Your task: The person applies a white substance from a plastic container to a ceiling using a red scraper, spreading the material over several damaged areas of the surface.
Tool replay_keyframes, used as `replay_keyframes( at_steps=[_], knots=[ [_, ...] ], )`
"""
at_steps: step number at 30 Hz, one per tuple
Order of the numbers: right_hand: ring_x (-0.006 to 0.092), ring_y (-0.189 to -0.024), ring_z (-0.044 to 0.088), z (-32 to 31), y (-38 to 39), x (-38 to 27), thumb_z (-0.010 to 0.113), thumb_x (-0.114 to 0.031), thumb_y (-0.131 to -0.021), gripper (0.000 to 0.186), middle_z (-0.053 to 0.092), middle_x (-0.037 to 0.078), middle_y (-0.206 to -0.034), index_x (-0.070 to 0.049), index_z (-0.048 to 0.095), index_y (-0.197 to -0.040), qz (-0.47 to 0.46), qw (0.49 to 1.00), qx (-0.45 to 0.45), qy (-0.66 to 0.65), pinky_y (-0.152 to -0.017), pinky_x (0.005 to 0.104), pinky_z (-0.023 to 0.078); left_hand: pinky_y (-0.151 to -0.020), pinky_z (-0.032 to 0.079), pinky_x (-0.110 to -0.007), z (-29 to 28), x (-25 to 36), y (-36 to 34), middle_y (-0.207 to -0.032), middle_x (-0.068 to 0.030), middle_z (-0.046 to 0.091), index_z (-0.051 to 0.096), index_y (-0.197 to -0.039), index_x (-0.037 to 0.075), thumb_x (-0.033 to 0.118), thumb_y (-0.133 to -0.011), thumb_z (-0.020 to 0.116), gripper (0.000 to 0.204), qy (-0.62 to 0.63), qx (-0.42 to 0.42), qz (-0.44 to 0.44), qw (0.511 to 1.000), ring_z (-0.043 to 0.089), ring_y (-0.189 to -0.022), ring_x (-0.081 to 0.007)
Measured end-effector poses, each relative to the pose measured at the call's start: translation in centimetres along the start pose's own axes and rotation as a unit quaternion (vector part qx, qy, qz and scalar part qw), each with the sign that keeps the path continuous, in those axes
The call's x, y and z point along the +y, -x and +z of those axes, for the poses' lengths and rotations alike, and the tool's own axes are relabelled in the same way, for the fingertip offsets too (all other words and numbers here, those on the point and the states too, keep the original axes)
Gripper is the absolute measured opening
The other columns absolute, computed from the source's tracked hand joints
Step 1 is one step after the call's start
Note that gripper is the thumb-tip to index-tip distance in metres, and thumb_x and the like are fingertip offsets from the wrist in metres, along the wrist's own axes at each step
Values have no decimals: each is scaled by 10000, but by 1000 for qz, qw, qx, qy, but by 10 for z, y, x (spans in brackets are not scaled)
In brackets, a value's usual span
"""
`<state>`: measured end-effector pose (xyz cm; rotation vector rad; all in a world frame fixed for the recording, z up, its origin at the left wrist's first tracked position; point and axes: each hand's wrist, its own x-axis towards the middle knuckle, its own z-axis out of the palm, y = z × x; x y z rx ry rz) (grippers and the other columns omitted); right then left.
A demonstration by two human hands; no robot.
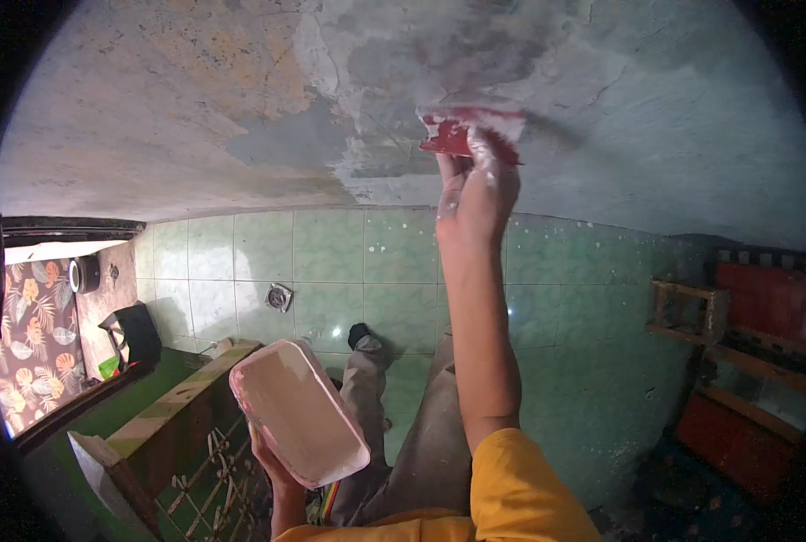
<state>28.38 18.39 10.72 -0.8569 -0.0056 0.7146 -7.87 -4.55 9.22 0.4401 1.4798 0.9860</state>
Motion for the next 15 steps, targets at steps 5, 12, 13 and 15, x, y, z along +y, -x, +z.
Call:
replay_keyframes(
  at_steps=[5,12,13,15],
  knots=[
    [258,-1051,652,-3,30,-11,596,-28,-928,313,633,157,-1190,37,548,-1230,-7,999,-49,-15,-937,423,569,-1058,395,-364,-11,-8,0,-1401,-112,492,369,-1480,11,424,-1030,440,615,7,-33,21,999,491,-1265,-223],
    [270,-983,657,-141,-59,154,523,34,-918,240,618,138,-1080,25,539,-1157,162,977,130,41,-925,469,583,-990,463,-393,-5,-19,-1,-1288,-76,547,457,-1393,88,459,-1006,432,536,20,5,11,1000,552,-1171,-229],
    [287,-966,669,-139,-66,163,496,48,-909,242,624,148,-1076,26,536,-1147,162,974,142,66,-906,483,592,-994,459,-394,-3,-18,-2,-1290,-76,547,459,-1390,91,458,-1006,430,531,-24,20,10,999,550,-1175,-228],
    [284,-961,666,-127,-86,168,485,52,-915,226,622,147,-1067,33,532,-1135,144,980,127,60,-913,480,591,-1015,433,-369,-6,-17,-3,-1333,-92,525,424,-1424,50,424,-1036,398,540,-26,2,19,999,526,-1205,-216]
  ],
)
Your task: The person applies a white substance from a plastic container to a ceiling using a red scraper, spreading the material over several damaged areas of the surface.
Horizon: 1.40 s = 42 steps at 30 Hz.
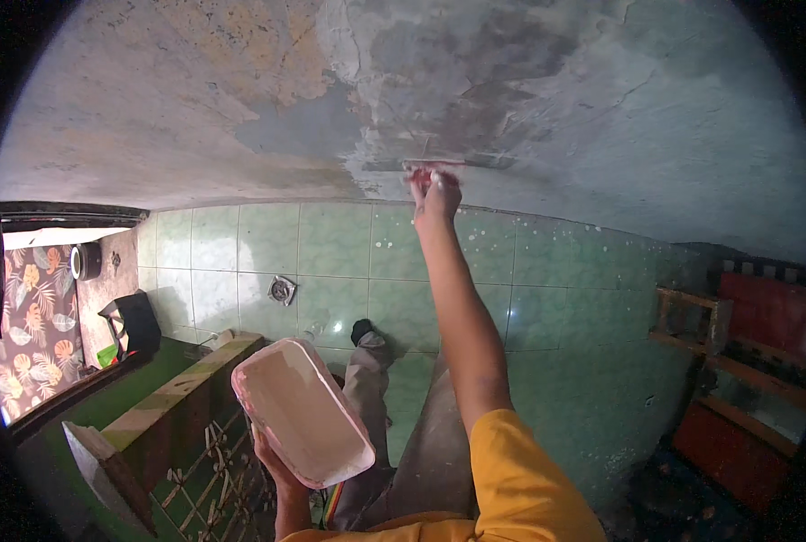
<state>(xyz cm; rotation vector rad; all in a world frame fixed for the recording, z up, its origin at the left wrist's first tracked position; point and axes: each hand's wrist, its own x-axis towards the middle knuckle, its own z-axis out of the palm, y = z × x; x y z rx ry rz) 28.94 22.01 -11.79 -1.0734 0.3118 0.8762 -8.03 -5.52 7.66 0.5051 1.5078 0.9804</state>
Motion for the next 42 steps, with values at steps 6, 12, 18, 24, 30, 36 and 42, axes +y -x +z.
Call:
replay_keyframes(
  at_steps=[6,12,18,24,30,36,42],
  knots=[
    [236,-980,633,78,120,-64,513,21,-954,200,589,126,-1094,32,530,-1153,-51,993,-96,-41,-1020,439,534,-1052,393,-345,-10,12,1,-1379,-105,502,383,-1465,8,404,-1068,356,562,41,-4,-1,999,498,-1247,-207],
    [261,-1101,626,90,199,-104,503,7,-964,264,596,158,-1190,72,514,-1220,-147,973,-175,-35,-1026,439,526,-996,460,-382,-33,-2,-7,-1290,-64,554,449,-1407,85,492,-1010,407,570,42,-10,32,999,554,-1171,-210],
    [242,-1043,645,26,93,-20,523,-27,-968,266,609,127,-1151,6,523,-1232,0,999,-43,-8,-992,448,540,-993,462,-381,-50,12,-21,-1314,-66,541,425,-1435,87,534,-1002,417,623,22,-57,-1,998,549,-1186,-211],
    [271,-1056,637,41,53,10,520,-10,-969,295,580,121,-1184,7,503,-1262,7,1000,11,-17,-1003,443,544,-1060,392,-367,-50,16,-35,-1394,-96,485,379,-1468,32,432,-1036,401,590,53,-34,-30,998,489,-1259,-216],
    [257,-1093,624,86,152,-57,552,-18,-967,299,579,143,-1214,34,513,-1260,-73,989,-118,-51,-1008,434,536,-1054,394,-362,-53,21,-35,-1382,-94,496,395,-1459,30,422,-1037,408,575,39,-29,-26,998,493,-1253,-211],
    [246,-1069,639,36,131,-44,567,-16,-951,271,613,132,-1171,27,535,-1216,-56,994,-76,-51,-990,428,549,-979,480,-379,-60,17,-34,-1295,-80,552,435,-1420,85,465,-1020,401,553,55,8,-51,997,576,-1149,-221],
    [264,-997,651,-26,6,45,523,3,-948,256,607,122,-1126,-14,530,-1203,20,999,36,-11,-874,420,600,-962,489,-377,-55,6,-37,-1263,-76,563,456,-1393,85,453,-1025,379,526,18,4,-50,999,586,-1128,-213]
  ],
)
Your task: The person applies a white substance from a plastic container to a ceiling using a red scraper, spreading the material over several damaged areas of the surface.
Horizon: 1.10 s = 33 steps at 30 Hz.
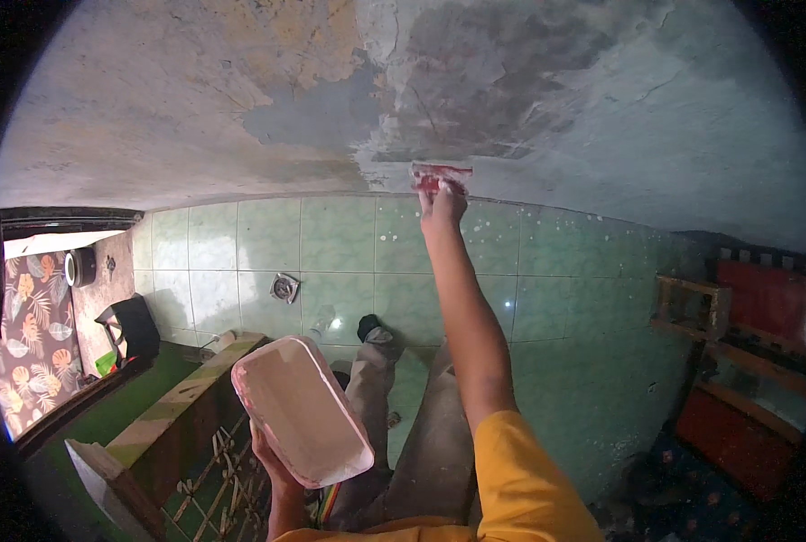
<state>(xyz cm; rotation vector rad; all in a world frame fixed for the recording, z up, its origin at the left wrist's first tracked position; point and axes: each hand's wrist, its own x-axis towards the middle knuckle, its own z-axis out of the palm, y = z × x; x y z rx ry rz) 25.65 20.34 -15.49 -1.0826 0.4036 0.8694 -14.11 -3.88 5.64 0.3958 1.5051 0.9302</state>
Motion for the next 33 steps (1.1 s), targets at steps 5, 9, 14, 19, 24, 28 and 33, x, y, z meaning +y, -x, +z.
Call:
replay_keyframes(
  at_steps=[5,9,14,19,24,28,33],
  knots=[
    [259,-1009,645,46,6,-10,506,22,-952,261,592,121,-1123,-7,517,-1210,-11,999,-30,-31,-921,425,583,-947,499,-373,11,10,8,-1245,-76,570,466,-1377,83,454,-1025,382,519,1,0,-10,1000,588,-1122,-205],
    [273,-1093,612,77,89,-74,504,30,-951,277,562,164,-1190,69,492,-1225,-56,989,-123,-52,-1029,445,538,-935,508,-373,7,8,10,-1239,-81,573,464,-1376,75,474,-1023,381,539,-20,19,-15,1000,597,-1108,-208],
    [269,-1166,591,74,162,-86,554,-34,-968,322,573,159,-1240,45,495,-1274,-112,979,-165,-43,-1069,465,473,-1071,367,-334,5,8,9,-1387,-107,499,426,-1433,-6,321,-1072,358,492,22,-6,-8,1000,486,-1261,-206],
    [273,-1068,651,15,55,17,525,-14,-960,317,601,112,-1195,-33,505,-1276,54,998,-31,0,-955,434,557,-939,511,-387,-15,-3,1,-1254,-81,570,452,-1393,82,459,-1024,374,533,-74,-5,17,997,597,-1118,-212],
    [311,-1055,654,11,-38,70,506,-8,-959,230,613,141,-1141,-30,508,-1188,88,996,2,-8,-918,473,590,-998,447,-368,-7,-7,-11,-1319,-89,535,437,-1415,41,401,-1044,366,522,51,6,-29,998,544,-1188,-210],
    [294,-994,667,52,-7,59,511,1,-958,146,614,137,-1093,0,529,-1103,34,999,-12,-10,-902,444,607,-1061,386,-356,-28,-7,-17,-1383,-94,494,413,-1446,16,384,-1060,370,535,-65,-15,49,997,484,-1260,-201],
    [257,-1094,630,96,131,-34,573,-30,-961,284,593,133,-1200,36,524,-1233,-85,986,-137,-35,-1015,421,536,-997,453,-379,-22,9,-18,-1307,-88,537,445,-1407,59,433,-1026,396,536,-7,24,-18,1000,546,-1182,-221]
  ],
)
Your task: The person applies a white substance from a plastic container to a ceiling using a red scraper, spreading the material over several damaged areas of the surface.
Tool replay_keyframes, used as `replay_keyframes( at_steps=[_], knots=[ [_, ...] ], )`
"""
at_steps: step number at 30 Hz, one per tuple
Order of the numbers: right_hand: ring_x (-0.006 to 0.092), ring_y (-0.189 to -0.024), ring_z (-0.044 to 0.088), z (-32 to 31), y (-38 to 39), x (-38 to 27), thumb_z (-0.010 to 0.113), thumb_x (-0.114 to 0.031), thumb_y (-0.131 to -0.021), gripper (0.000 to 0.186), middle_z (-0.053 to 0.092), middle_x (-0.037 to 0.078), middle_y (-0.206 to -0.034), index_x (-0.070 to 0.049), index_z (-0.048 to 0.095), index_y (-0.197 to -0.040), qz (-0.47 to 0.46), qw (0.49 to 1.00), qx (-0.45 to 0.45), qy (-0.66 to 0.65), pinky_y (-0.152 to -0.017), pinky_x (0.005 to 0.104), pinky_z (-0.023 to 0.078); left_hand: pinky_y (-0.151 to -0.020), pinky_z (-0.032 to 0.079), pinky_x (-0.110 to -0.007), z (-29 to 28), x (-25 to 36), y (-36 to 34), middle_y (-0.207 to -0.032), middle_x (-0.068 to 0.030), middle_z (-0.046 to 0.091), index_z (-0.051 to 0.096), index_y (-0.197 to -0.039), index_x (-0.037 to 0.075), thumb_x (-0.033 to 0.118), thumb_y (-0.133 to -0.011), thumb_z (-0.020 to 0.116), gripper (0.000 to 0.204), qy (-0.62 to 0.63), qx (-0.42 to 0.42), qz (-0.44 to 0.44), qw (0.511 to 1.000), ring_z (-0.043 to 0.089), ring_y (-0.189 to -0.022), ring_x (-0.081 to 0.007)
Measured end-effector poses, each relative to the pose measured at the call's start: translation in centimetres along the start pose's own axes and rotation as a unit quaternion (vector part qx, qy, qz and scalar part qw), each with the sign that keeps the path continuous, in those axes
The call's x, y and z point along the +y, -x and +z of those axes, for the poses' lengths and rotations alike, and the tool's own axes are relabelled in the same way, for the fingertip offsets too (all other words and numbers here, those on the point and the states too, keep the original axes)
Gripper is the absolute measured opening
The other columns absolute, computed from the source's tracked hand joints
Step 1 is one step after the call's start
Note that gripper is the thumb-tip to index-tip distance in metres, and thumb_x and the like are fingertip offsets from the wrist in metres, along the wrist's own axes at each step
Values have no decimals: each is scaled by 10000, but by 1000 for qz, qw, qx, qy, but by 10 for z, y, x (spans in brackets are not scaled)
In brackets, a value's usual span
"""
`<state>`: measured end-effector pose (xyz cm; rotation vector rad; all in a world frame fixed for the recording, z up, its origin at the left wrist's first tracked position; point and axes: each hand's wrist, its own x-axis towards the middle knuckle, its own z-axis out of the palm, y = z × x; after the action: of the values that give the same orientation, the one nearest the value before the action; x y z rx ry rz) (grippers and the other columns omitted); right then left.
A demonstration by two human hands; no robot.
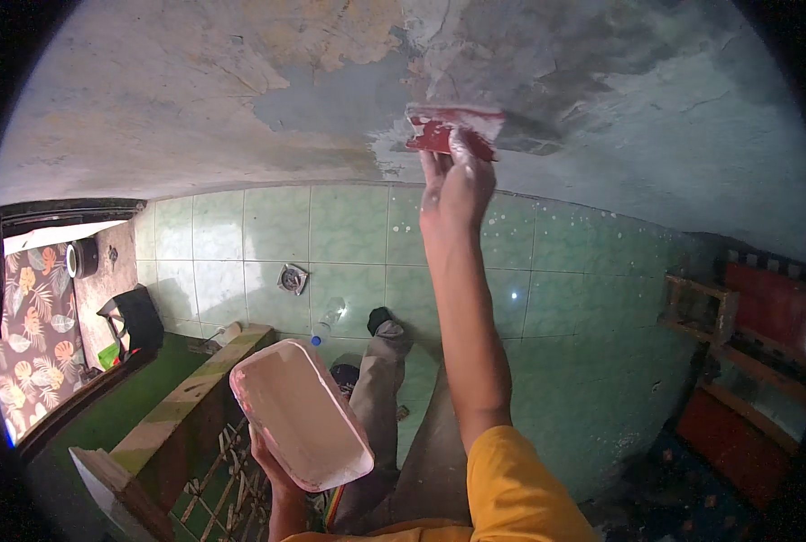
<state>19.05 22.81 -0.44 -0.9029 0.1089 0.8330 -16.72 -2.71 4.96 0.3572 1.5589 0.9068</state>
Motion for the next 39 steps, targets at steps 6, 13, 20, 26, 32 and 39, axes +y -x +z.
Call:
replay_keyframes(
  at_steps=[6,13,20,26,32,39],
  knots=[
    [270,-1117,637,-11,34,2,564,-25,-962,299,608,150,-1222,35,527,-1252,-10,1000,6,-20,-1010,445,538,-986,459,-375,-20,-9,-4,-1288,-97,546,450,-1398,55,410,-1036,376,513,45,8,-2,999,556,-1159,-221],
    [273,-1009,645,-132,-92,171,480,41,-940,286,598,129,-1135,-6,507,-1220,147,982,120,-24,-878,433,602,-915,523,-383,8,-4,-7,-1207,-85,585,482,-1349,83,426,-1030,368,482,34,14,-22,999,623,-1062,-224],
    [231,-971,639,-38,-56,140,514,-15,-976,196,591,112,-1114,12,533,-1169,77,992,98,2,-946,388,580,-1060,388,-356,-5,-8,-11,-1378,-105,499,413,-1447,6,382,-1046,380,551,38,-12,32,999,494,-1250,-210],
    [278,-1158,603,-14,35,5,599,-58,-964,338,589,159,-1245,41,512,-1276,-31,998,-51,13,-1063,449,497,-1049,392,-348,11,3,3,-1363,-95,509,432,-1427,4,346,-1051,385,510,36,-26,42,998,504,-1233,-201],
    [236,-1059,644,-61,106,-99,627,-121,-962,332,631,104,-1184,7,540,-1255,15,994,-43,102,-920,398,537,-1028,453,-368,56,12,37,-1365,-71,525,405,-1474,76,418,-1053,394,543,81,-36,35,995,543,-1216,-208],
    [108,-809,647,-63,223,-219,633,-163,-974,229,653,35,-984,-26,581,-1150,133,944,-151,263,-647,247,532,-1140,313,-365,130,33,82,-1512,-112,395,361,-1511,23,412,-1066,352,591,20,-134,139,981,395,-1371,-222]
  ],
)
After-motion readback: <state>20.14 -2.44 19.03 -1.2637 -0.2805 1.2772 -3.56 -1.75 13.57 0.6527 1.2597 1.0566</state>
